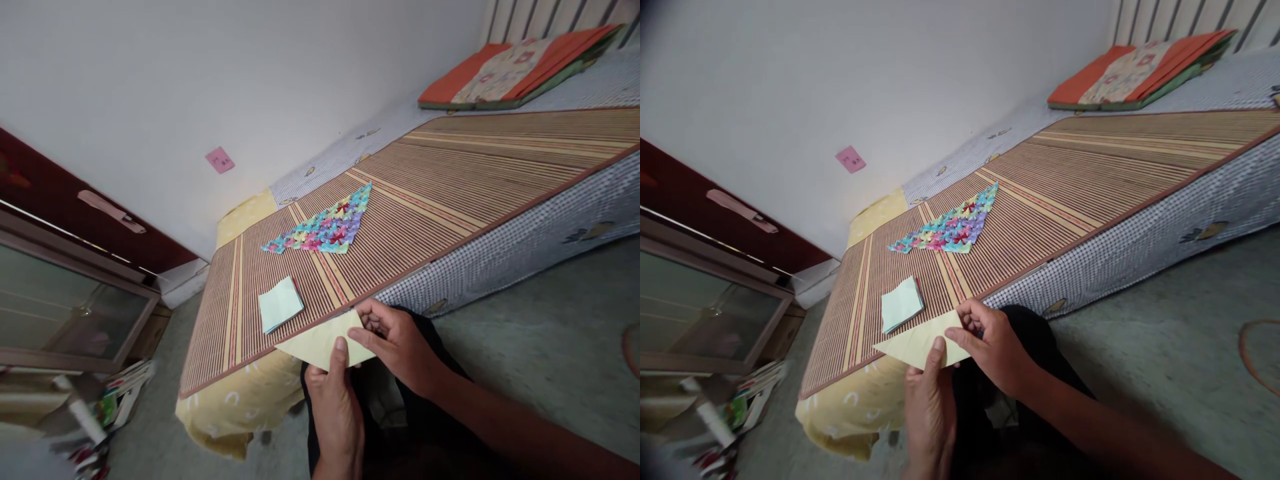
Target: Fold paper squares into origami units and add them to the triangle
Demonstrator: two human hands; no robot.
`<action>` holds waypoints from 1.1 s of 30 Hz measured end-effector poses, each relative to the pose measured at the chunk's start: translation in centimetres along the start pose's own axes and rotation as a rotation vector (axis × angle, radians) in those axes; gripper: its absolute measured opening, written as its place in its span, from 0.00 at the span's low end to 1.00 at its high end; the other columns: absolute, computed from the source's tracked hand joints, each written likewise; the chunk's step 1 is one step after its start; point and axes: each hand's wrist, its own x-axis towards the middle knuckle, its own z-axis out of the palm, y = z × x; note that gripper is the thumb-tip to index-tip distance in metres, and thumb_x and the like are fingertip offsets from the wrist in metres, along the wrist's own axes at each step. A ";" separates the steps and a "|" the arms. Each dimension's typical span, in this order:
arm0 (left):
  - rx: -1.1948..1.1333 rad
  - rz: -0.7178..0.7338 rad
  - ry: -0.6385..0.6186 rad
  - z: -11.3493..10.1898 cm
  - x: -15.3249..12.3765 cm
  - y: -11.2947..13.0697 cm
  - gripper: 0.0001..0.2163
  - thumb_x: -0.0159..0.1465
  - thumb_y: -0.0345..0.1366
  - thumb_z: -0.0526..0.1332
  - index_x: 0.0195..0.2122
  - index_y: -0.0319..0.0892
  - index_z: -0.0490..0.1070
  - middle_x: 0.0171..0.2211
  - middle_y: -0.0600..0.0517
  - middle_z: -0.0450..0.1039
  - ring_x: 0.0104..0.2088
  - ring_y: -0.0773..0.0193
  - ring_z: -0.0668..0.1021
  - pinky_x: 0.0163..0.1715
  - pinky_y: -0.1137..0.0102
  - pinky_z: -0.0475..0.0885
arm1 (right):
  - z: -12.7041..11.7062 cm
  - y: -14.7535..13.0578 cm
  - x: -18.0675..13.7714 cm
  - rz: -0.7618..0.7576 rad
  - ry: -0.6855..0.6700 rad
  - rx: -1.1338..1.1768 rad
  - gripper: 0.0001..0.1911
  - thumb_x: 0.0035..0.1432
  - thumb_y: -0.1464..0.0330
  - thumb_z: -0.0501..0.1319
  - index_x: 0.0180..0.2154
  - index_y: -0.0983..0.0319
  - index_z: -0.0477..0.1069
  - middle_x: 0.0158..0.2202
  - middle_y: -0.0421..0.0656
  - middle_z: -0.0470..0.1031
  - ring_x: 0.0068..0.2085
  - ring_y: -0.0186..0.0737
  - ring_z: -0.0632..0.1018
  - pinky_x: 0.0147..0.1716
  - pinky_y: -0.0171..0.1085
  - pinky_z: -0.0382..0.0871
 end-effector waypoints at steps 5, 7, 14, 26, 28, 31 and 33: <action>0.033 0.026 0.121 -0.3 0.2 0.1 0.19 0.54 0.43 0.76 0.43 0.39 0.81 0.37 0.47 0.83 0.35 0.60 0.82 0.34 0.70 0.76 | -0.1 0.4 -1.0 -0.049 0.094 -0.107 0.11 0.62 0.65 0.63 0.29 0.59 0.64 0.26 0.35 0.66 0.28 0.34 0.70 0.29 0.33 0.66; 0.046 0.029 0.138 -0.3 0.2 0.1 0.17 0.52 0.42 0.76 0.39 0.38 0.81 0.34 0.48 0.82 0.31 0.63 0.80 0.27 0.73 0.72 | -0.2 0.5 -1.4 -0.052 0.046 -0.135 0.11 0.62 0.65 0.62 0.28 0.59 0.65 0.25 0.35 0.66 0.28 0.34 0.69 0.29 0.34 0.65; 0.018 0.070 0.104 0.0 0.3 0.2 0.14 0.51 0.41 0.77 0.33 0.38 0.79 0.30 0.52 0.79 0.25 0.68 0.74 0.24 0.74 0.69 | 0.0 0.3 -1.7 -0.048 0.006 -0.103 0.12 0.63 0.66 0.61 0.27 0.59 0.66 0.23 0.36 0.68 0.26 0.35 0.69 0.27 0.34 0.63; 0.035 0.075 0.063 0.1 0.1 0.3 0.14 0.54 0.43 0.75 0.34 0.38 0.80 0.31 0.50 0.80 0.27 0.66 0.76 0.26 0.74 0.71 | 0.1 0.2 -1.6 0.006 -0.002 0.013 0.13 0.64 0.63 0.61 0.27 0.59 0.65 0.23 0.36 0.67 0.25 0.35 0.70 0.26 0.33 0.65; 0.062 0.081 0.060 0.0 0.1 0.2 0.14 0.54 0.43 0.75 0.35 0.38 0.80 0.33 0.49 0.81 0.28 0.66 0.76 0.25 0.74 0.72 | 0.1 0.0 -1.5 0.013 0.006 0.011 0.13 0.63 0.63 0.61 0.27 0.59 0.64 0.22 0.35 0.66 0.25 0.35 0.69 0.26 0.33 0.64; 0.124 0.105 0.076 -0.1 0.1 0.1 0.15 0.55 0.43 0.75 0.36 0.37 0.80 0.33 0.48 0.81 0.28 0.66 0.76 0.24 0.74 0.72 | 0.1 0.1 -1.5 0.009 0.020 -0.001 0.13 0.63 0.63 0.61 0.26 0.59 0.63 0.22 0.34 0.63 0.25 0.34 0.66 0.25 0.33 0.62; 0.171 0.127 0.095 -0.2 0.1 0.1 0.15 0.55 0.43 0.75 0.36 0.37 0.81 0.32 0.48 0.81 0.28 0.65 0.77 0.25 0.73 0.72 | 0.1 0.3 -1.5 0.006 0.026 -0.015 0.14 0.63 0.64 0.61 0.26 0.59 0.62 0.22 0.34 0.61 0.24 0.33 0.65 0.24 0.33 0.61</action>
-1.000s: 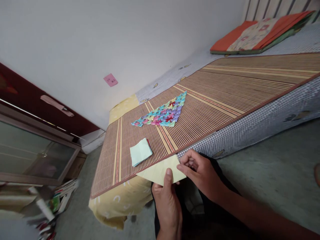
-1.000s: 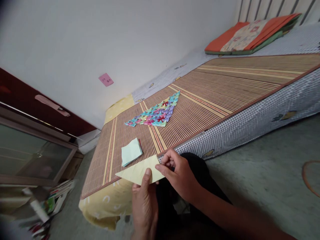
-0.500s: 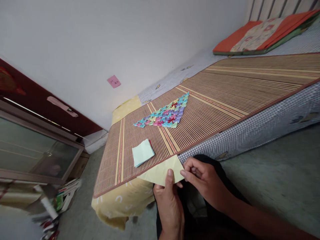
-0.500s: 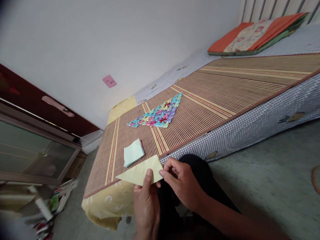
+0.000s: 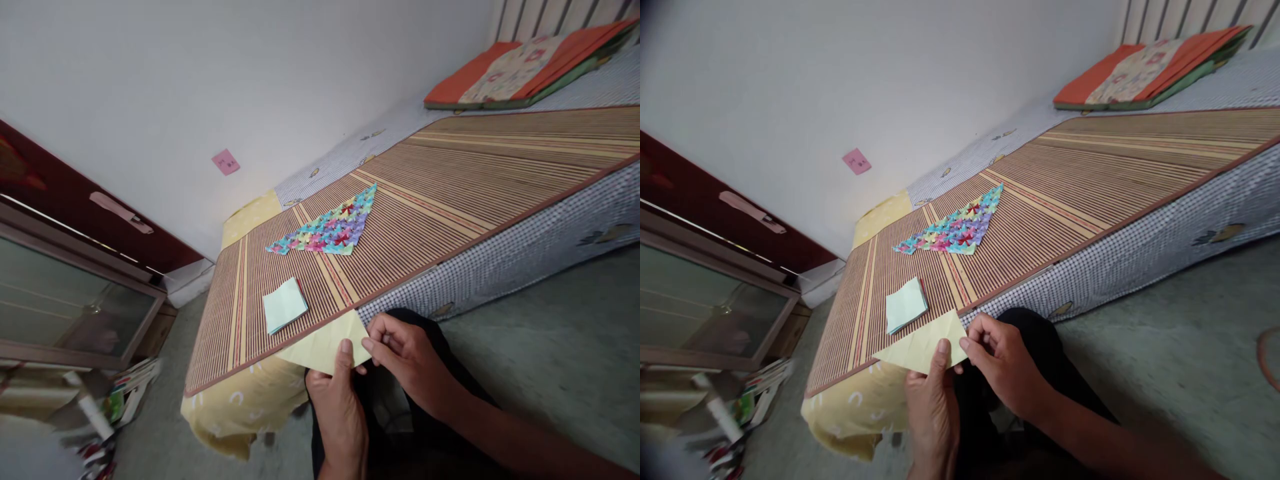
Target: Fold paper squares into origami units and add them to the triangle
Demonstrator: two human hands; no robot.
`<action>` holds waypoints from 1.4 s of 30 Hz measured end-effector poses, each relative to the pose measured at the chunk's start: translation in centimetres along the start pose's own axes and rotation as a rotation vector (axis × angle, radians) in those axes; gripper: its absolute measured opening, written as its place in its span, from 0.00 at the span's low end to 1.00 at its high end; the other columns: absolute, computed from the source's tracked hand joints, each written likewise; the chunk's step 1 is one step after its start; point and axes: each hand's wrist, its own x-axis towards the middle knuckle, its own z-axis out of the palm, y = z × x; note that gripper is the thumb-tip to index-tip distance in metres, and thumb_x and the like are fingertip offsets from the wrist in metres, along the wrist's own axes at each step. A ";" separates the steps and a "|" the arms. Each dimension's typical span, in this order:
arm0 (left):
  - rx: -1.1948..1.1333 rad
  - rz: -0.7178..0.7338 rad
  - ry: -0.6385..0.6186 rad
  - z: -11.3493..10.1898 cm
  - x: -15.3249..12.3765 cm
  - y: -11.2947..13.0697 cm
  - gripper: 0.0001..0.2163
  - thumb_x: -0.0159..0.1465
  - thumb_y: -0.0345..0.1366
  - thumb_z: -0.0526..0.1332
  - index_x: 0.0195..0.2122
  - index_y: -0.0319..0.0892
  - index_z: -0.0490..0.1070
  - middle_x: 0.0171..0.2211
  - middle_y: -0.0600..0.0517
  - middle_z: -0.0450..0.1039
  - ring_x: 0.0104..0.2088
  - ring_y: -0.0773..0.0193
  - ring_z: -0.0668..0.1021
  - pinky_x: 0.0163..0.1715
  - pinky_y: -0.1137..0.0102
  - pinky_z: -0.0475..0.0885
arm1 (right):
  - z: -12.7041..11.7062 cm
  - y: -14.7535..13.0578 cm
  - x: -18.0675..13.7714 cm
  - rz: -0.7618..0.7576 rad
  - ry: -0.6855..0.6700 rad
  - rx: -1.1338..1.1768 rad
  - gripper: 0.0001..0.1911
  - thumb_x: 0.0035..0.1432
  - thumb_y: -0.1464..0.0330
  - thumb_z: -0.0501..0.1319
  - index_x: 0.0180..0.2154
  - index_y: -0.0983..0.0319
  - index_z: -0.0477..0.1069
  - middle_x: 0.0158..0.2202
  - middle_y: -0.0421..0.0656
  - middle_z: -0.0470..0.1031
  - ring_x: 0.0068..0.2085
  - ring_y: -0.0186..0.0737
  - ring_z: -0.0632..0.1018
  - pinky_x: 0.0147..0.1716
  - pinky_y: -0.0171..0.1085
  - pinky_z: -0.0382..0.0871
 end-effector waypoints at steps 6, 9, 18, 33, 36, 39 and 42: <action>0.045 0.014 -0.023 -0.3 -0.1 -0.3 0.18 0.56 0.44 0.73 0.44 0.38 0.82 0.36 0.45 0.84 0.35 0.57 0.82 0.28 0.70 0.75 | -0.1 0.2 0.4 0.045 0.007 0.083 0.08 0.61 0.63 0.64 0.36 0.59 0.68 0.30 0.38 0.73 0.31 0.37 0.75 0.31 0.33 0.71; 0.080 0.013 -0.038 -0.4 -0.2 -0.5 0.17 0.57 0.44 0.73 0.42 0.38 0.82 0.36 0.45 0.84 0.36 0.56 0.83 0.29 0.69 0.76 | -0.1 -0.3 0.9 0.046 -0.050 0.099 0.09 0.63 0.61 0.64 0.36 0.60 0.70 0.31 0.40 0.75 0.33 0.38 0.77 0.32 0.34 0.72; 0.069 0.024 -0.031 0.0 -0.3 -0.1 0.18 0.57 0.43 0.74 0.45 0.38 0.82 0.41 0.44 0.85 0.46 0.51 0.84 0.51 0.59 0.77 | 0.4 -0.5 1.2 0.017 -0.008 0.023 0.16 0.64 0.60 0.61 0.27 0.60 0.66 0.24 0.36 0.66 0.27 0.35 0.70 0.27 0.32 0.66; 0.159 -0.061 -0.090 -0.2 -0.9 -0.9 0.16 0.52 0.42 0.76 0.36 0.36 0.83 0.31 0.46 0.83 0.30 0.60 0.82 0.34 0.67 0.77 | 0.3 0.2 2.0 -0.189 0.138 -0.302 0.18 0.69 0.64 0.52 0.25 0.58 0.55 0.20 0.33 0.56 0.22 0.32 0.63 0.23 0.33 0.55; 0.168 -0.081 -0.147 -0.8 -0.9 -1.4 0.14 0.52 0.44 0.76 0.27 0.37 0.80 0.22 0.51 0.78 0.23 0.66 0.75 0.28 0.72 0.72 | -0.6 0.0 2.7 -0.211 0.200 -0.362 0.18 0.69 0.64 0.52 0.25 0.58 0.57 0.19 0.33 0.55 0.21 0.32 0.62 0.22 0.33 0.54; 0.100 -0.096 -0.225 -1.1 -0.7 -1.6 0.15 0.54 0.45 0.75 0.24 0.38 0.77 0.22 0.51 0.77 0.24 0.67 0.75 0.28 0.73 0.71 | -1.3 -0.5 3.1 -0.225 0.213 -0.392 0.17 0.69 0.64 0.53 0.25 0.59 0.60 0.19 0.33 0.57 0.21 0.32 0.63 0.22 0.33 0.54; -0.038 -0.151 -0.179 -0.7 -0.5 -1.4 0.16 0.50 0.44 0.77 0.34 0.38 0.80 0.31 0.48 0.82 0.29 0.63 0.79 0.31 0.71 0.73 | -1.2 -0.9 3.0 -0.236 0.164 -0.392 0.17 0.68 0.65 0.53 0.25 0.59 0.59 0.19 0.33 0.57 0.21 0.32 0.63 0.22 0.33 0.54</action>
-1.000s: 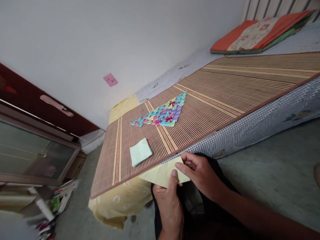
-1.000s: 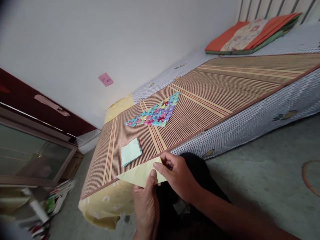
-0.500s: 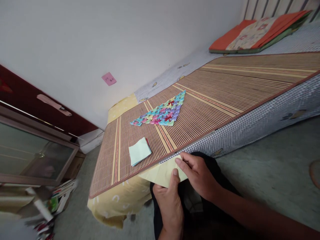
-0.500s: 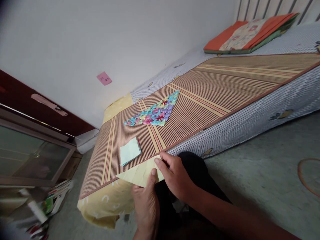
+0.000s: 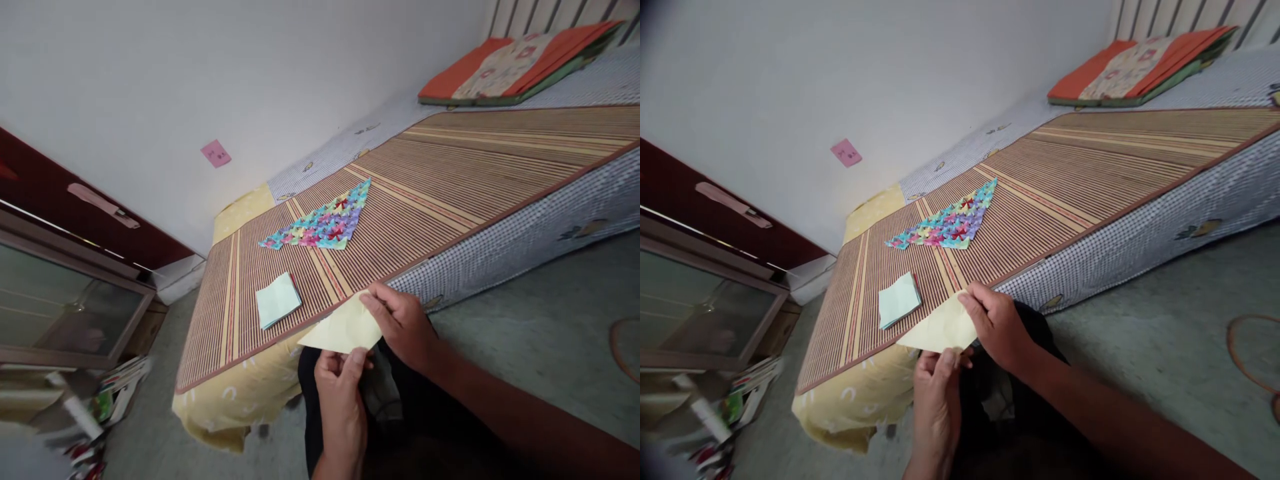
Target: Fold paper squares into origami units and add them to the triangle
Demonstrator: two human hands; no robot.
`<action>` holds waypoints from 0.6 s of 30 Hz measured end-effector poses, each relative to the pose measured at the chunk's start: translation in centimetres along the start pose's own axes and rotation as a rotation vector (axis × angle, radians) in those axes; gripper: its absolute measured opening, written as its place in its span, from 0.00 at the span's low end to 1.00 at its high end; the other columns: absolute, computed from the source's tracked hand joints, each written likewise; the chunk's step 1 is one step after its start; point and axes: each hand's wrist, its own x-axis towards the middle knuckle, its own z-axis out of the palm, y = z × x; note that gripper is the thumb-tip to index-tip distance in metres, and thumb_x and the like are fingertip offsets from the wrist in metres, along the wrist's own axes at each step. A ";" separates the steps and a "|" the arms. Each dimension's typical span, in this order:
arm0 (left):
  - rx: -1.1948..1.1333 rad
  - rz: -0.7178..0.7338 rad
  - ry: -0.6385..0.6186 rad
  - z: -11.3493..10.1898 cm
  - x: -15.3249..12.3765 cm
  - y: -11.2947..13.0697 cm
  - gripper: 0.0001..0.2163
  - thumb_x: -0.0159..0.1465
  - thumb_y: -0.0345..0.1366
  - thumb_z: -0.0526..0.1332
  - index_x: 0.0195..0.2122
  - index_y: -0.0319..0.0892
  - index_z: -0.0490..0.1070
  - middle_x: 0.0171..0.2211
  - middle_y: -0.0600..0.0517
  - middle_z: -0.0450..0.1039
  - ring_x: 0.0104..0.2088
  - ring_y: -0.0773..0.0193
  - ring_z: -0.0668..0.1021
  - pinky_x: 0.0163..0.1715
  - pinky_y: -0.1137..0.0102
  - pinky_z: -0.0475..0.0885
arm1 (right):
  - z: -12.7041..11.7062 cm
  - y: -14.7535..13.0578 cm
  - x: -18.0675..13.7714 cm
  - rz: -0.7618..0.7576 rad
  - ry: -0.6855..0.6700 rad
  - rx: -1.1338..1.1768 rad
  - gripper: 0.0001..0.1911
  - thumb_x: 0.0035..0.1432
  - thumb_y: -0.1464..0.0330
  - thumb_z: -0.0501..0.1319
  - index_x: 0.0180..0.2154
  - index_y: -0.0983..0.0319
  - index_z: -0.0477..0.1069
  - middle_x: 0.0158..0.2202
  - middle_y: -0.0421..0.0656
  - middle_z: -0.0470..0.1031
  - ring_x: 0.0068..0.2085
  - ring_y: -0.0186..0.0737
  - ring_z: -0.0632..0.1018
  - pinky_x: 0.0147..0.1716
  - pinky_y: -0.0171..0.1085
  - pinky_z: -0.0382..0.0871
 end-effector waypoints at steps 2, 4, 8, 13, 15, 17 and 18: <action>-0.059 -0.001 0.025 0.6 0.1 0.3 0.20 0.51 0.41 0.77 0.43 0.38 0.81 0.38 0.45 0.83 0.37 0.57 0.82 0.38 0.67 0.76 | 0.3 -0.2 -0.2 -0.011 -0.034 0.022 0.17 0.68 0.65 0.53 0.25 0.59 0.58 0.19 0.33 0.57 0.22 0.32 0.63 0.23 0.33 0.55; -0.098 0.013 0.022 1.3 0.2 0.7 0.23 0.54 0.38 0.75 0.50 0.39 0.79 0.44 0.44 0.83 0.47 0.52 0.82 0.48 0.62 0.76 | 0.6 -0.3 -0.4 0.009 -0.056 0.077 0.17 0.68 0.65 0.54 0.25 0.59 0.59 0.20 0.33 0.58 0.23 0.32 0.64 0.24 0.33 0.56; -0.188 0.025 0.074 1.6 0.5 1.1 0.28 0.54 0.35 0.75 0.57 0.43 0.75 0.52 0.44 0.81 0.56 0.50 0.79 0.58 0.59 0.71 | 0.8 0.0 -0.8 0.185 -0.221 0.368 0.15 0.65 0.60 0.59 0.29 0.60 0.65 0.24 0.34 0.63 0.24 0.32 0.65 0.24 0.32 0.59; -0.167 0.015 0.116 0.6 1.0 1.1 0.31 0.51 0.34 0.76 0.57 0.43 0.75 0.51 0.45 0.81 0.55 0.49 0.79 0.55 0.61 0.73 | 1.2 0.3 -2.1 0.295 -0.429 0.533 0.18 0.62 0.56 0.64 0.27 0.61 0.67 0.20 0.33 0.60 0.22 0.30 0.60 0.21 0.32 0.54; -0.167 0.003 0.114 0.5 1.1 1.2 0.31 0.51 0.35 0.77 0.58 0.43 0.75 0.51 0.45 0.81 0.54 0.49 0.80 0.54 0.61 0.73 | 1.3 0.3 -2.4 0.274 -0.395 0.506 0.19 0.63 0.56 0.62 0.26 0.61 0.67 0.19 0.33 0.59 0.22 0.31 0.59 0.21 0.33 0.53; -0.178 0.002 0.091 0.6 1.1 1.4 0.32 0.51 0.36 0.77 0.58 0.42 0.74 0.52 0.44 0.81 0.53 0.49 0.81 0.55 0.60 0.73 | 1.0 0.4 -2.4 0.243 -0.335 0.451 0.19 0.64 0.58 0.61 0.24 0.61 0.65 0.19 0.33 0.59 0.22 0.31 0.60 0.21 0.33 0.53; -0.180 0.007 0.078 0.6 1.1 1.5 0.32 0.51 0.36 0.77 0.59 0.42 0.74 0.52 0.43 0.81 0.54 0.49 0.80 0.57 0.59 0.72 | 0.8 0.6 -2.2 0.234 -0.303 0.426 0.19 0.64 0.59 0.61 0.24 0.60 0.63 0.19 0.33 0.58 0.22 0.31 0.60 0.22 0.33 0.54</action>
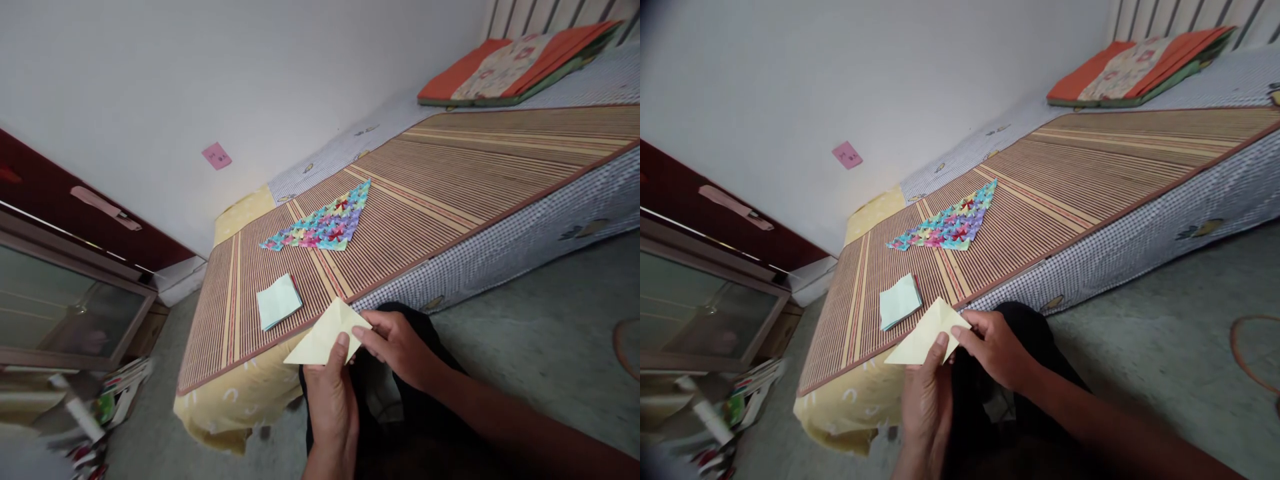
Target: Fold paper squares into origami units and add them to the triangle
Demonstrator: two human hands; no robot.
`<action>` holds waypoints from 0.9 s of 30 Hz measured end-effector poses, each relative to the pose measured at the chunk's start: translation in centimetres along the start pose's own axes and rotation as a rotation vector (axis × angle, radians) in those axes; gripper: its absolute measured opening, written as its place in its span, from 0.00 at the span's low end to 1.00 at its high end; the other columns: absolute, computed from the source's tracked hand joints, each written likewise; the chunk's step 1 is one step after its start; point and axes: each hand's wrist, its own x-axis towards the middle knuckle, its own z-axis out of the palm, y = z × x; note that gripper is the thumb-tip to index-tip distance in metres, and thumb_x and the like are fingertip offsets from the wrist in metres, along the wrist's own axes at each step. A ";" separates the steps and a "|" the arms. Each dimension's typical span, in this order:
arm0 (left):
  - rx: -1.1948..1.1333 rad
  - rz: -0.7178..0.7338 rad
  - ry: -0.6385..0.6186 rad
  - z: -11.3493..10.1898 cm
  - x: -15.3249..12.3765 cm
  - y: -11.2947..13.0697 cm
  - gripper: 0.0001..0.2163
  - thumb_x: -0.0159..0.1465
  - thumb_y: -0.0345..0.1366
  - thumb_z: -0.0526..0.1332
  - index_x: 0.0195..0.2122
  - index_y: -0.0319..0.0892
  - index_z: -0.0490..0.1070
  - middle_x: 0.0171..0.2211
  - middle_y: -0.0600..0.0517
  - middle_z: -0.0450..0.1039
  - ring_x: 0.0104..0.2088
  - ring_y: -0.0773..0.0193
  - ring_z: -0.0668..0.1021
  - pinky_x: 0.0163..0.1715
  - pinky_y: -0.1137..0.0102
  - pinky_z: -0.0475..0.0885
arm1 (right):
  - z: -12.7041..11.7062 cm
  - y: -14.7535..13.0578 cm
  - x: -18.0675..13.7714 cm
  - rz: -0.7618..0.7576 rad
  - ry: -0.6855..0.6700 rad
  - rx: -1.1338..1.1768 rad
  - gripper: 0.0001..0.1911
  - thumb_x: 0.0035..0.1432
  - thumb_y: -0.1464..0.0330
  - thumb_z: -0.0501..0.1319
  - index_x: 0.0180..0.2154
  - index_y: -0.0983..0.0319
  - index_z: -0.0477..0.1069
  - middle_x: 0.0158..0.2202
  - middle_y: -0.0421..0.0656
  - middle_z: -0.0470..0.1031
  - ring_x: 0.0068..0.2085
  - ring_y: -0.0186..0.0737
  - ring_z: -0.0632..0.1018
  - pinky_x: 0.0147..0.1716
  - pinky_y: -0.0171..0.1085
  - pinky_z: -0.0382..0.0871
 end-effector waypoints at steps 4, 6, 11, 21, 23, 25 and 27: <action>0.066 0.069 -0.032 0.0 0.0 0.2 0.32 0.53 0.36 0.76 0.60 0.41 0.73 0.52 0.42 0.81 0.54 0.47 0.80 0.59 0.56 0.70 | -1.6 0.0 0.7 0.009 0.082 -0.016 0.18 0.65 0.59 0.60 0.25 0.60 0.65 0.20 0.34 0.61 0.23 0.32 0.64 0.24 0.33 0.58; 0.155 0.092 -0.077 -0.1 -0.1 0.3 0.30 0.54 0.36 0.75 0.59 0.41 0.74 0.51 0.42 0.82 0.54 0.48 0.81 0.59 0.56 0.71 | -2.2 -0.1 1.1 0.042 0.049 0.010 0.14 0.63 0.58 0.62 0.31 0.61 0.70 0.23 0.35 0.66 0.26 0.34 0.68 0.27 0.33 0.62; 0.334 0.049 -0.104 -0.4 -0.4 0.3 0.20 0.53 0.37 0.75 0.47 0.37 0.81 0.41 0.43 0.85 0.47 0.49 0.83 0.53 0.59 0.75 | -2.3 -0.3 1.7 0.073 -0.007 0.042 0.17 0.59 0.58 0.67 0.26 0.62 0.68 0.23 0.35 0.63 0.26 0.32 0.65 0.25 0.32 0.59; 0.327 0.065 -0.053 -2.0 0.3 0.6 0.14 0.55 0.42 0.75 0.26 0.39 0.75 0.18 0.57 0.70 0.21 0.72 0.67 0.24 0.77 0.63 | -3.1 -0.9 1.4 0.167 0.022 0.147 0.17 0.55 0.55 0.69 0.29 0.62 0.72 0.24 0.37 0.70 0.26 0.34 0.69 0.24 0.32 0.62; 0.295 0.050 -0.064 -1.9 0.4 0.6 0.14 0.56 0.43 0.74 0.27 0.39 0.74 0.17 0.56 0.72 0.18 0.74 0.64 0.20 0.78 0.60 | -3.1 -0.8 1.3 0.155 0.030 0.127 0.17 0.55 0.56 0.69 0.29 0.63 0.73 0.24 0.37 0.70 0.26 0.33 0.69 0.24 0.32 0.61; 0.252 0.035 -0.064 -1.7 0.4 0.7 0.15 0.55 0.43 0.75 0.28 0.39 0.73 0.19 0.54 0.76 0.16 0.74 0.66 0.19 0.79 0.61 | -3.0 -0.6 1.2 0.148 0.027 0.105 0.16 0.56 0.56 0.68 0.29 0.63 0.73 0.23 0.37 0.70 0.25 0.33 0.69 0.24 0.32 0.61; 0.211 0.011 -0.056 -1.5 0.5 0.7 0.16 0.53 0.43 0.76 0.29 0.39 0.73 0.21 0.51 0.79 0.18 0.72 0.72 0.21 0.79 0.67 | -3.0 -0.5 1.1 0.133 0.026 0.075 0.15 0.57 0.58 0.67 0.30 0.63 0.73 0.21 0.35 0.68 0.23 0.32 0.67 0.22 0.32 0.59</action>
